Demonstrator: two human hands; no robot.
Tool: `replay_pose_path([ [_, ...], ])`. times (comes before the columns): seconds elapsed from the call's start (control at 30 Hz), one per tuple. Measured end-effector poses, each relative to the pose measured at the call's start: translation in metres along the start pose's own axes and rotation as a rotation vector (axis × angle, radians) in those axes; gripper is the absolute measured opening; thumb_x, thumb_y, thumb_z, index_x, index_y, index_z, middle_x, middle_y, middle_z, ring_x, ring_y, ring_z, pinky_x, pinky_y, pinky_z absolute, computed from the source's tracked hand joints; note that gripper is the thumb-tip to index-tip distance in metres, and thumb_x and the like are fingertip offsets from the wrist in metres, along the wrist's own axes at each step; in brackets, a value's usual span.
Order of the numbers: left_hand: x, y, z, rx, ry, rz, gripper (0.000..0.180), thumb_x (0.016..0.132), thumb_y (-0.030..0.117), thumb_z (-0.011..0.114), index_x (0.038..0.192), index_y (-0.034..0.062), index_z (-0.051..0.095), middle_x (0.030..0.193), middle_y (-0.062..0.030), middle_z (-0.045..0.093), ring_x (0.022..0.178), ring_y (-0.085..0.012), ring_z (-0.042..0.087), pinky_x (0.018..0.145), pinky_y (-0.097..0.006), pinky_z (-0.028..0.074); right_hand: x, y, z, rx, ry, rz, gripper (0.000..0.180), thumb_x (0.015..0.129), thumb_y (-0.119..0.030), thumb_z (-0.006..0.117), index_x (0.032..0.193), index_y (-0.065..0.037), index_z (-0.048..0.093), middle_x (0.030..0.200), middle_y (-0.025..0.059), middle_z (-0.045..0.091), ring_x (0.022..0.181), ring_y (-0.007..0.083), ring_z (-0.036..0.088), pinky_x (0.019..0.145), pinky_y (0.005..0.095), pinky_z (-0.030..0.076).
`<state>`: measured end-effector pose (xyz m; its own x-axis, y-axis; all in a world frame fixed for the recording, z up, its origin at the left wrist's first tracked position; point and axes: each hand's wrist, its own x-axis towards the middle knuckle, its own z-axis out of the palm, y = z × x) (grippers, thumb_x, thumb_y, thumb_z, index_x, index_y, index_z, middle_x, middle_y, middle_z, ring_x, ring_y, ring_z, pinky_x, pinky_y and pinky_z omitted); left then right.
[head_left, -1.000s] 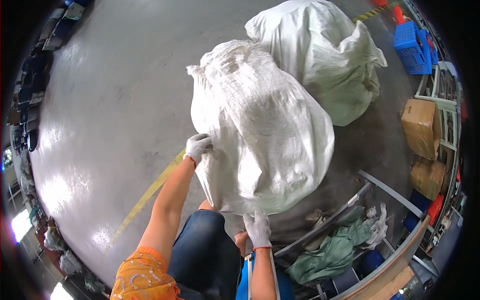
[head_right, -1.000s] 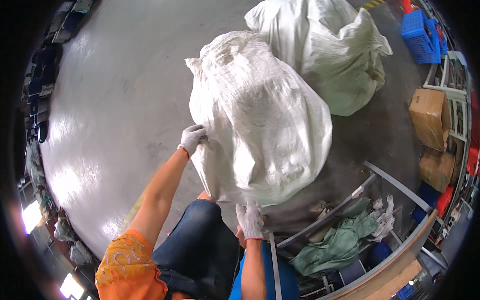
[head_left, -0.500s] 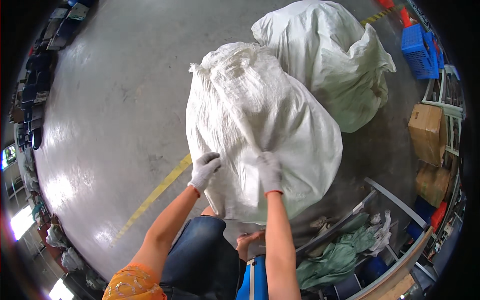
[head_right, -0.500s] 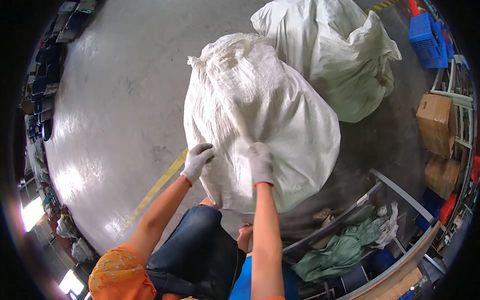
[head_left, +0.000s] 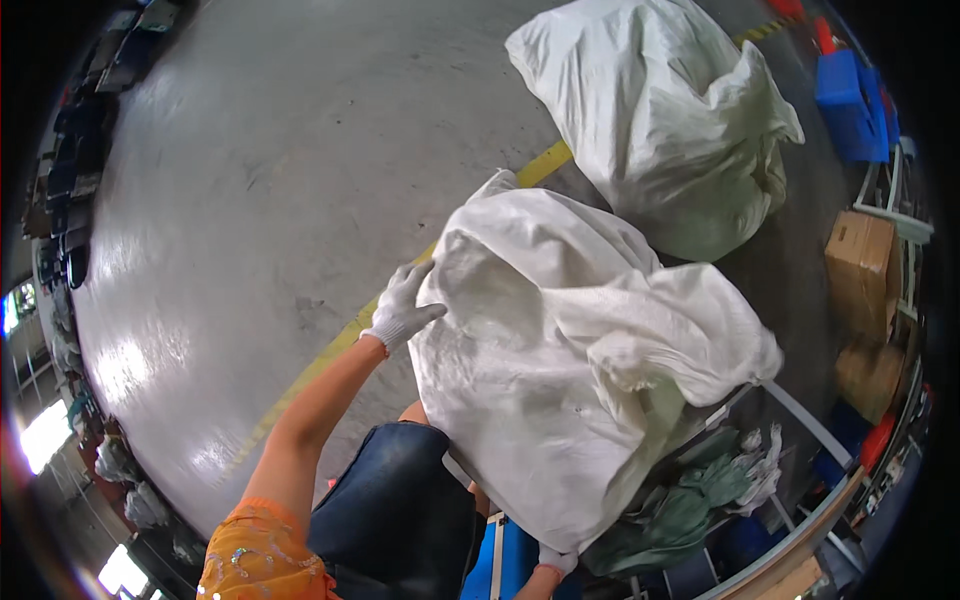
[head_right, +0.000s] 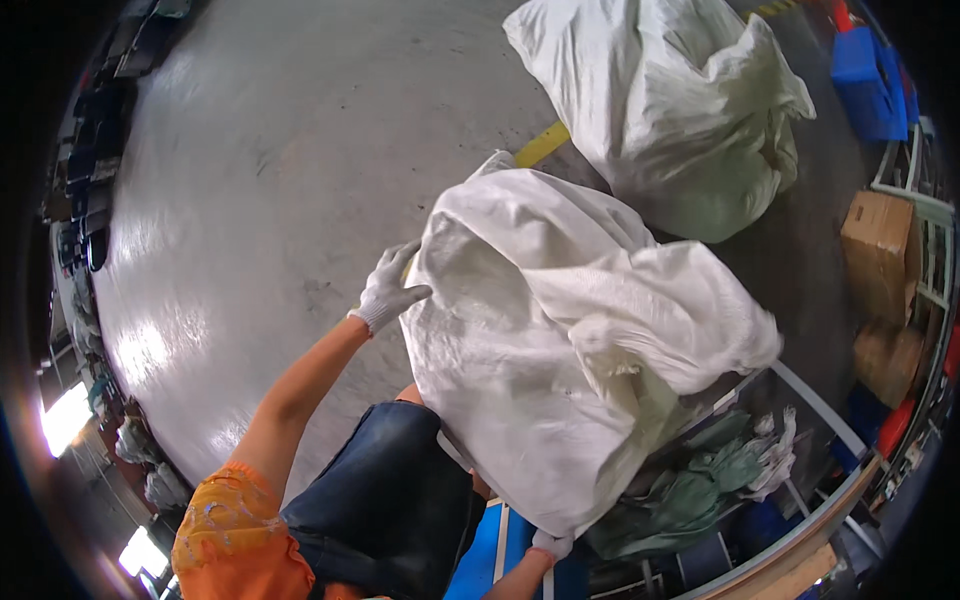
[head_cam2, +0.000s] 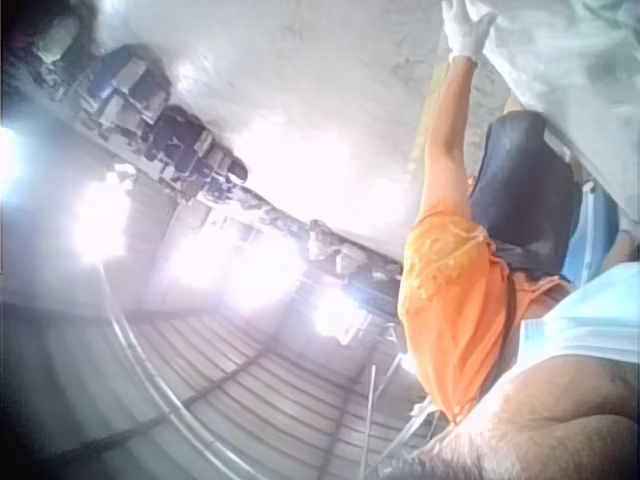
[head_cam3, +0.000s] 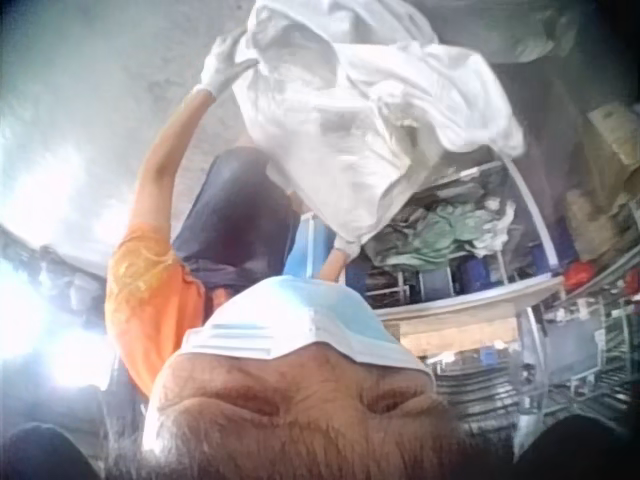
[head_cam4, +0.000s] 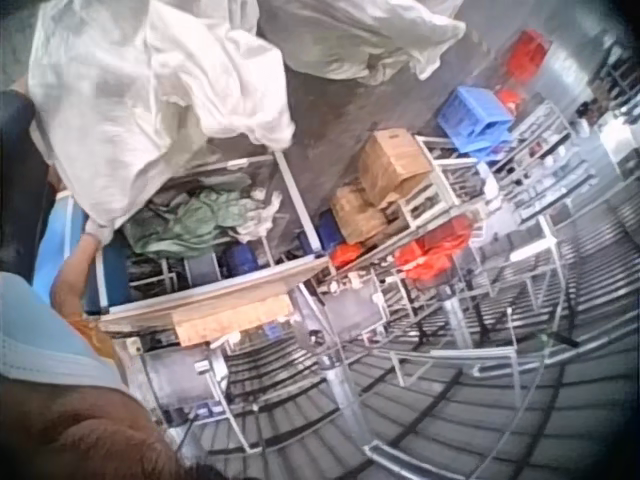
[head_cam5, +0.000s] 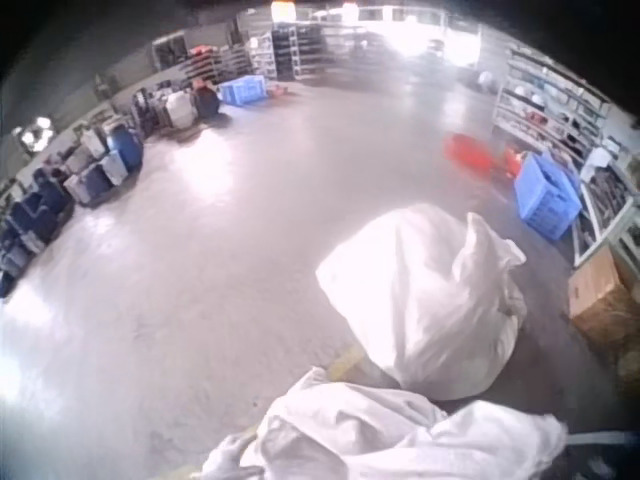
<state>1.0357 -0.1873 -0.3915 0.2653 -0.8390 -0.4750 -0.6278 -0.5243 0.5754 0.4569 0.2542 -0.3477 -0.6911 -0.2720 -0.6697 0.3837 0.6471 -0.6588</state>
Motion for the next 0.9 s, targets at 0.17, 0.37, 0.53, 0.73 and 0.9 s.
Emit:
replay_pose_path([
  [0.17, 0.047, 0.042, 0.032, 0.327, 0.174, 0.411, 0.071, 0.076, 0.025, 0.082, 0.141, 0.0184, 0.055, 0.146, -0.0166, 0.043, 0.128, -0.0376, 0.048, 0.11, -0.043, 0.043, -0.027, -0.077, 0.135, 0.454, -0.232, 0.077, 0.06, 0.094, -0.042, 0.056, 0.142, -0.006, 0.049, 0.147, 0.0161, 0.05, 0.136, 0.0349, 0.045, 0.112, 0.0514, 0.039],
  [0.37, 0.087, 0.054, 0.058, 0.346, 0.264, 0.629, 0.043, 0.077, 0.009, 0.071, 0.118, 0.0242, 0.072, 0.118, -0.008, 0.064, 0.117, -0.037, 0.052, 0.101, -0.044, 0.044, -0.028, -0.072, 0.169, -0.541, -0.309, -0.228, 0.081, 0.089, -0.045, 0.068, 0.15, -0.002, 0.036, 0.148, 0.0151, 0.047, 0.138, 0.0272, 0.043, 0.115, 0.0362, 0.035],
  [0.53, 0.095, 0.062, 0.053, 0.324, 0.196, 0.802, 0.018, 0.075, 0.009, 0.068, 0.091, 0.0142, 0.073, 0.102, -0.002, 0.07, 0.108, -0.0306, 0.059, 0.097, -0.043, 0.042, -0.01, 0.028, 0.183, -0.481, -0.182, -0.102, 0.09, 0.073, -0.015, 0.084, 0.148, -0.002, 0.037, 0.14, 0.0109, 0.051, 0.124, 0.0251, 0.052, 0.107, 0.0336, 0.04],
  [0.73, 0.088, 0.066, 0.042, 0.231, 0.083, 0.827, 0.023, 0.077, 0.002, 0.065, 0.098, 0.0091, 0.074, 0.095, -0.0097, 0.071, 0.098, -0.0303, 0.065, 0.092, -0.041, 0.048, -0.012, 0.118, 0.257, -0.429, -0.305, 0.188, 0.042, 0.089, -0.021, 0.074, 0.123, -0.003, 0.059, 0.112, 0.0077, 0.061, 0.097, 0.0237, 0.058, 0.088, 0.0375, 0.05],
  [0.9, 0.109, 0.041, 0.053, 0.014, -0.039, 0.517, 0.019, 0.086, -0.002, 0.059, 0.1, 0.0022, 0.072, 0.087, -0.0081, 0.071, 0.086, -0.0197, 0.067, 0.081, -0.031, 0.051, 0.036, 0.133, 0.312, 0.713, 0.14, 0.498, 0.034, 0.101, -0.025, 0.055, 0.126, -0.002, 0.059, 0.123, 0.0115, 0.064, 0.104, 0.0298, 0.064, 0.091, 0.0436, 0.053],
])
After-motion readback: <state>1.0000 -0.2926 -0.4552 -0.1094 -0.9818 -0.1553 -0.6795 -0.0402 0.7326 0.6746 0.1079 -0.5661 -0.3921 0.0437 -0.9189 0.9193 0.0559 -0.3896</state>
